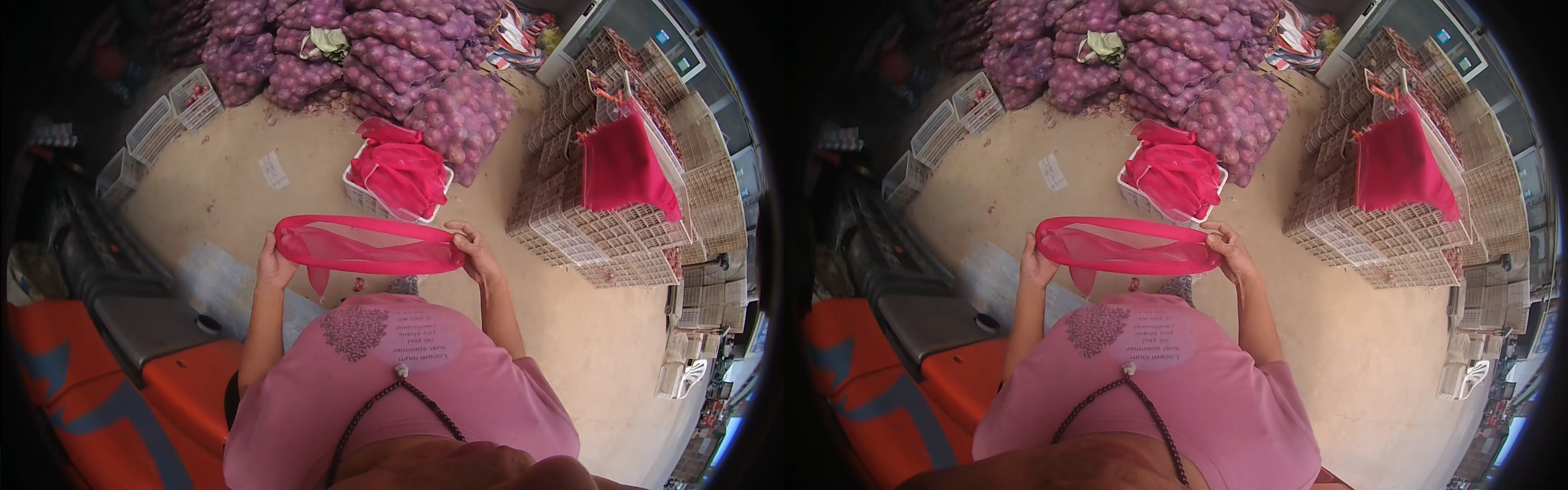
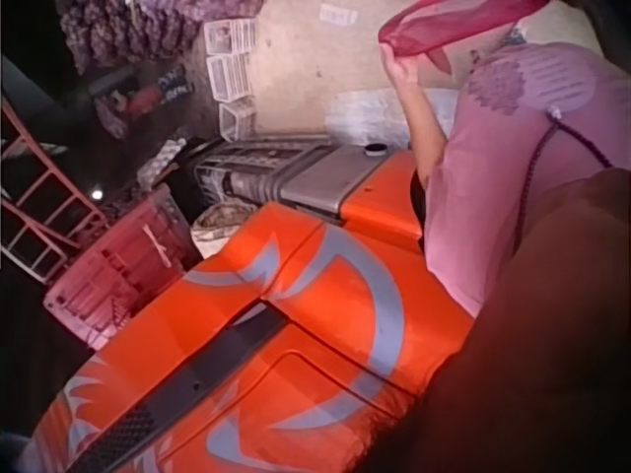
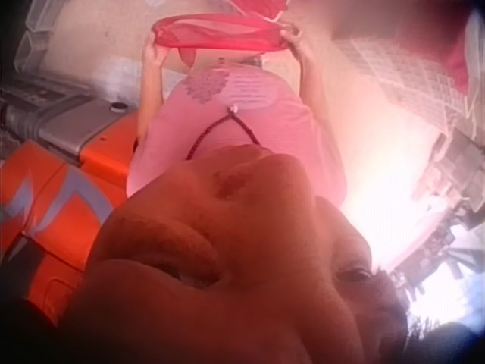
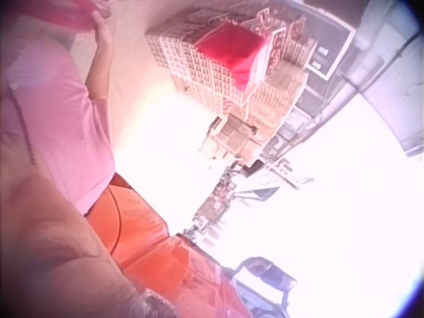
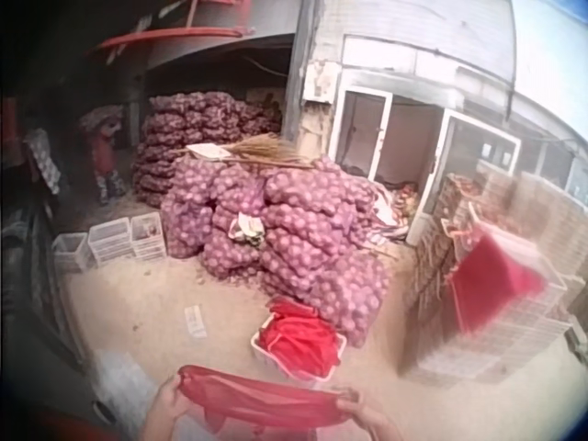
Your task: The person examines and sorts pink mesh bags by hand, picking them up from a pile and a white basket, stretching them out, and then sitting down on the ground to continue handling them.
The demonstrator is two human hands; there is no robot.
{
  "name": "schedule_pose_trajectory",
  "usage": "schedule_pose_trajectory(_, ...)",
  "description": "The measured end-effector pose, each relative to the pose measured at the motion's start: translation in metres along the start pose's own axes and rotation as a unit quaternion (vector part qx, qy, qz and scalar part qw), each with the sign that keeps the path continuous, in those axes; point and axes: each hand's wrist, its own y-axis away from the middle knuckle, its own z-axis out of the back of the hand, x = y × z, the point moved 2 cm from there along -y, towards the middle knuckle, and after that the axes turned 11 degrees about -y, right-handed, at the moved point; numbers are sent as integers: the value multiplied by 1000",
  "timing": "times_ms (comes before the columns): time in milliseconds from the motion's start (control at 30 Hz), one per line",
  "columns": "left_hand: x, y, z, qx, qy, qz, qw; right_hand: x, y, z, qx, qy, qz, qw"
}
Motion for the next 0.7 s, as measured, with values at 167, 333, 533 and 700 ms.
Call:
schedule_pose_trajectory(167, 0, -14, 22, -4, -268, -102, 958, -16, -5, 7, -86, 450, 68, 886)
schedule_pose_trajectory(333, 11, -12, 13, -109, -128, -68, 983, -37, -2, -13, -63, 587, 72, 804)
schedule_pose_trajectory(533, 14, -12, 29, -57, -96, -48, 993, -54, -13, 10, -100, 379, 53, 919)
schedule_pose_trajectory(700, 20, 14, 8, 21, -622, -71, 779, -5, -30, 30, -219, -146, 101, 959)
